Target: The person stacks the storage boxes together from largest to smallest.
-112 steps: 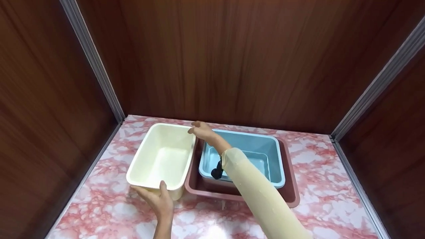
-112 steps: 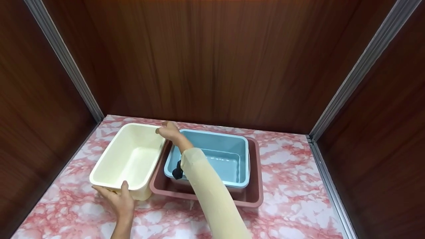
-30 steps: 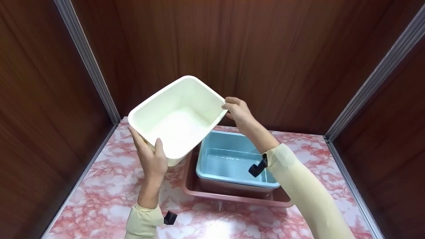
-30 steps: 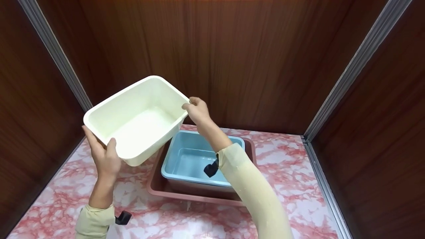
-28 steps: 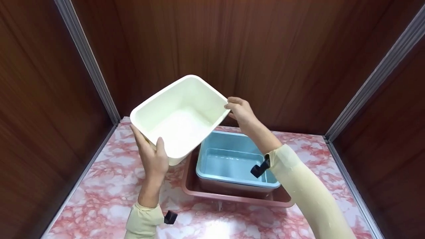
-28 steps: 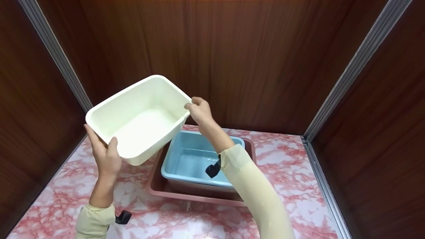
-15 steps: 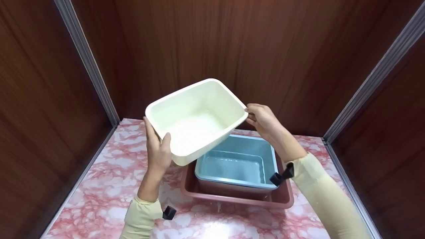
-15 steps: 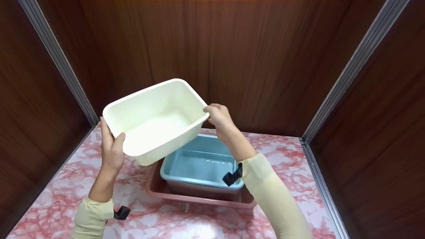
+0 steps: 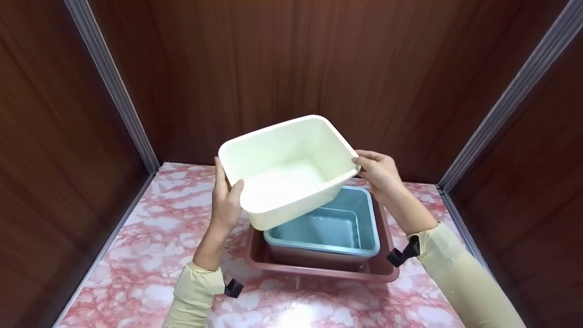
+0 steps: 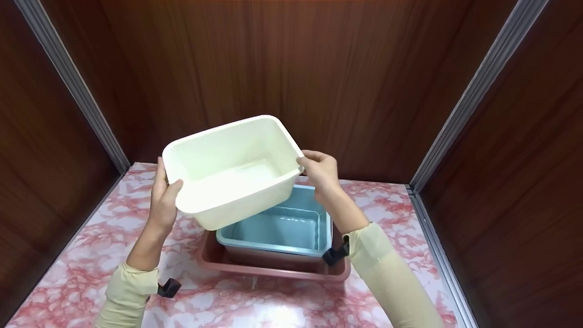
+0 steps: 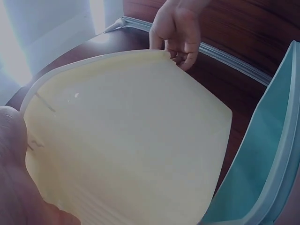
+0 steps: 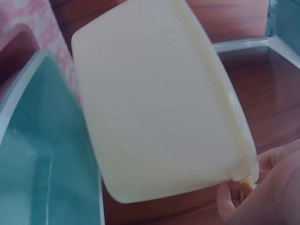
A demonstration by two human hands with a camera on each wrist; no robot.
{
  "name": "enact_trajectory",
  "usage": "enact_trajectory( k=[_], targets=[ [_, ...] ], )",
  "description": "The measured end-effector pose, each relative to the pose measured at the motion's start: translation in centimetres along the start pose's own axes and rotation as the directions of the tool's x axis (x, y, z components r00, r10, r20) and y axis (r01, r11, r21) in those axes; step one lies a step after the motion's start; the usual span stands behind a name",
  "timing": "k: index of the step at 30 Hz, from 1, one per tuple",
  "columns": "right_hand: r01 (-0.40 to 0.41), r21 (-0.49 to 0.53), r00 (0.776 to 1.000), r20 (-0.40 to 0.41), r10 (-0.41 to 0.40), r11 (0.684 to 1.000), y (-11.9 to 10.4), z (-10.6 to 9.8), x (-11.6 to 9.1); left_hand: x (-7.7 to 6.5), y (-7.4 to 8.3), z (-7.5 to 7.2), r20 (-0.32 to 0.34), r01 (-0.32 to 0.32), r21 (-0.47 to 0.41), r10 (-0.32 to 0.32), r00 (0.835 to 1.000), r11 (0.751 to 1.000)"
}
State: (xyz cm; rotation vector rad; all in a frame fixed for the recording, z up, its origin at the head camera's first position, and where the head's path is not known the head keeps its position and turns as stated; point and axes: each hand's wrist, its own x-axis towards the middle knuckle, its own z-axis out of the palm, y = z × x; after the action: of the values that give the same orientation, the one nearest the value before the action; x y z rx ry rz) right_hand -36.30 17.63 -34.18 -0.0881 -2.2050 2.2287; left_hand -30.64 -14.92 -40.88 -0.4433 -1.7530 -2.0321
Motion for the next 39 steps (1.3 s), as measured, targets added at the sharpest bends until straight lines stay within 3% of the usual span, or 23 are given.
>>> enact_trajectory(
  k=[6,10,15,22,29,39],
  targets=[
    [-0.041,0.198,0.999,-0.009,0.044,0.979,1.1,-0.7,-0.7,0.4,-0.4,0.3,0.033,-0.009,-0.027,0.010,0.999,1.000],
    [-0.038,0.213,0.999,-0.027,0.044,0.976,1.3,-1.2,-1.5,0.8,-0.6,0.7,0.070,0.025,-0.070,-0.020,0.997,0.997],
    [-0.016,0.187,0.999,-0.034,0.023,0.982,1.0,-1.8,-2.5,1.2,-0.9,1.0,0.104,0.057,-0.114,-0.045,0.994,0.992],
    [0.003,0.045,0.998,-0.056,0.000,0.999,1.0,-2.9,-3.5,1.8,-1.2,1.8,0.126,0.027,-0.123,-0.011,0.992,0.992],
    [-0.017,-0.105,0.999,0.037,0.021,0.994,1.9,-3.8,-3.8,2.0,-1.1,2.2,0.151,0.051,-0.103,-0.035,0.988,0.993],
    [-0.054,-0.096,0.997,0.053,0.060,0.994,1.6,-4.0,-4.1,2.4,-2.6,2.1,0.194,0.140,-0.196,-0.102,0.976,0.971]
  ],
)
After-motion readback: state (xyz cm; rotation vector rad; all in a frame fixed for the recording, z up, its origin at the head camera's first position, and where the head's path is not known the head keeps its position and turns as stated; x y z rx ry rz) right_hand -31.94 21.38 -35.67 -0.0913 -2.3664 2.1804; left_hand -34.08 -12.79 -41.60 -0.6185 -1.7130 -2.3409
